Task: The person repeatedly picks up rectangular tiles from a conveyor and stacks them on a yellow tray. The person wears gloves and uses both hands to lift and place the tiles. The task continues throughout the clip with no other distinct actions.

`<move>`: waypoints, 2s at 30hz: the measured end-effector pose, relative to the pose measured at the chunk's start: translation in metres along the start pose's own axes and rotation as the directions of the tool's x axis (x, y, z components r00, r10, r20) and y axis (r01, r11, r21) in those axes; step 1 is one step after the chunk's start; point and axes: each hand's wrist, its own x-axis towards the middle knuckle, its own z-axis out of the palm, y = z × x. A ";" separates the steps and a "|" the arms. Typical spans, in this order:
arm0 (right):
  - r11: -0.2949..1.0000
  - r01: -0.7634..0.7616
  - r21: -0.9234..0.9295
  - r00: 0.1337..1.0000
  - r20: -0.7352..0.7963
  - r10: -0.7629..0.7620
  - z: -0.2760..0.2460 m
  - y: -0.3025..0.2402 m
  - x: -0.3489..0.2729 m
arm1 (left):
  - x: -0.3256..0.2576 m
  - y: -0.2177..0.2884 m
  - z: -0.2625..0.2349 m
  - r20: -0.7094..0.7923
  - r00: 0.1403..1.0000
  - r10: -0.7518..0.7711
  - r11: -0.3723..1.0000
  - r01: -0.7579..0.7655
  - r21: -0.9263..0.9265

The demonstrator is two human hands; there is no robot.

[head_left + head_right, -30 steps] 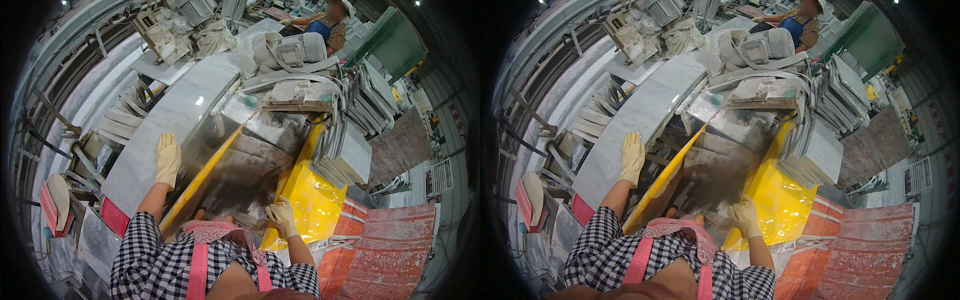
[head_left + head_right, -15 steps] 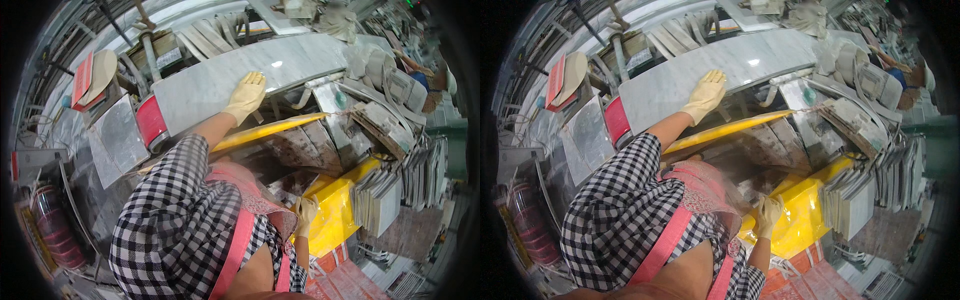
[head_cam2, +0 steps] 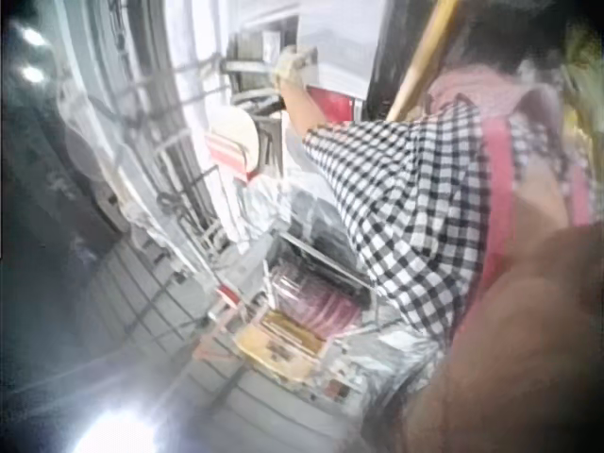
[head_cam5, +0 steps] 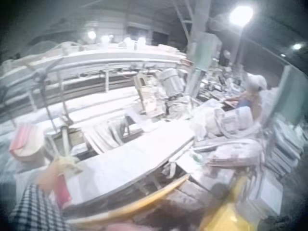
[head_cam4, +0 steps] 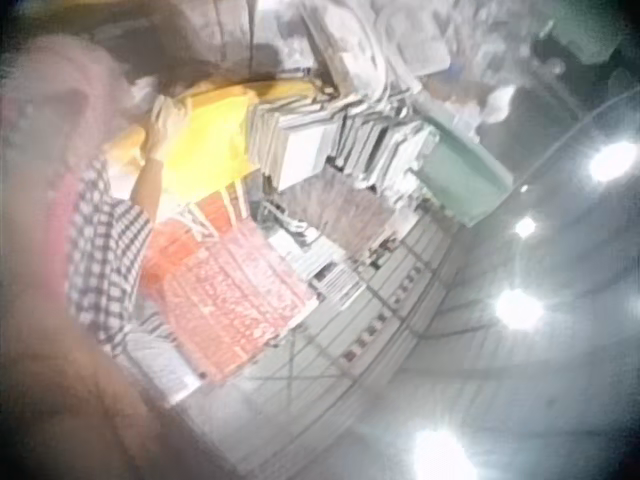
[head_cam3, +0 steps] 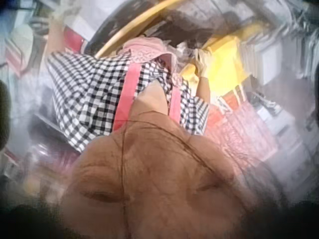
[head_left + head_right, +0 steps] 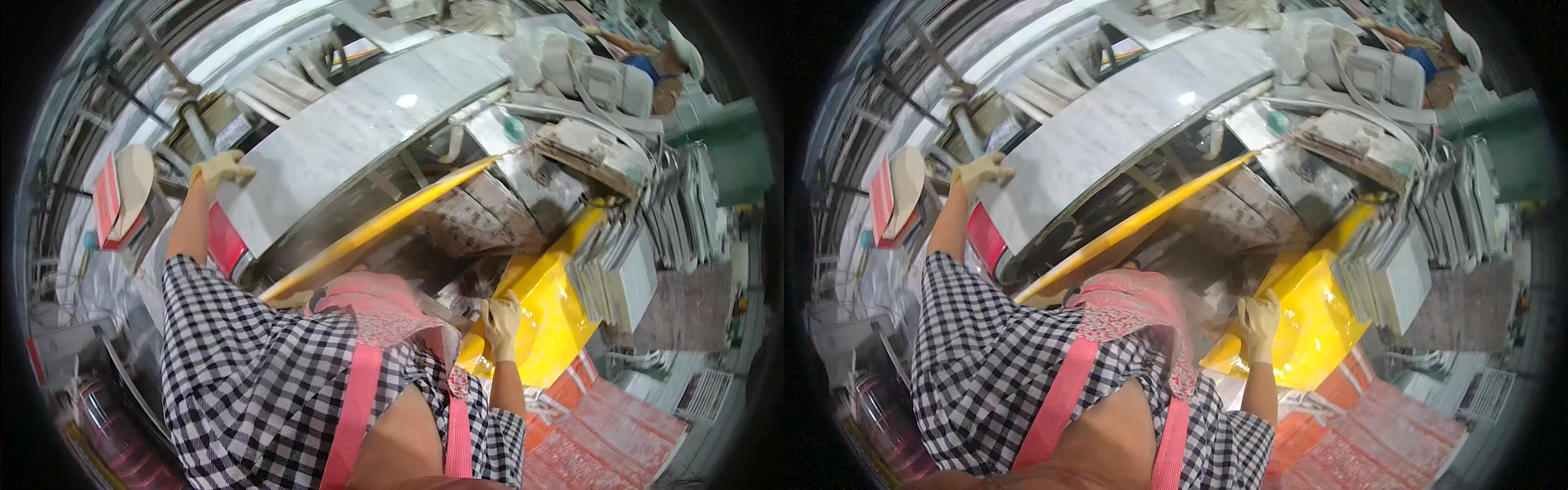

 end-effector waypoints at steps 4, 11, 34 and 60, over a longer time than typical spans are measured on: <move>1.000 0.004 0.014 0.999 -0.034 -0.004 -0.003 -0.002 0.002 | 0.005 -0.006 0.006 -0.133 0.991 -0.031 0.974 0.060 0.219; 1.000 0.011 -0.016 0.995 -0.103 -0.012 0.003 -0.003 -0.006 | -0.066 0.052 -0.029 0.025 0.998 0.056 0.954 -0.046 -0.295; 0.944 0.078 0.320 0.844 -0.526 0.108 -0.036 0.013 -0.004 | -0.162 0.411 0.065 -0.290 0.810 0.509 0.659 -0.584 -0.474; 0.607 -0.149 0.780 0.302 -0.549 0.779 -0.198 0.261 -0.021 | -0.126 0.814 0.368 0.305 0.531 0.791 0.467 -0.845 0.260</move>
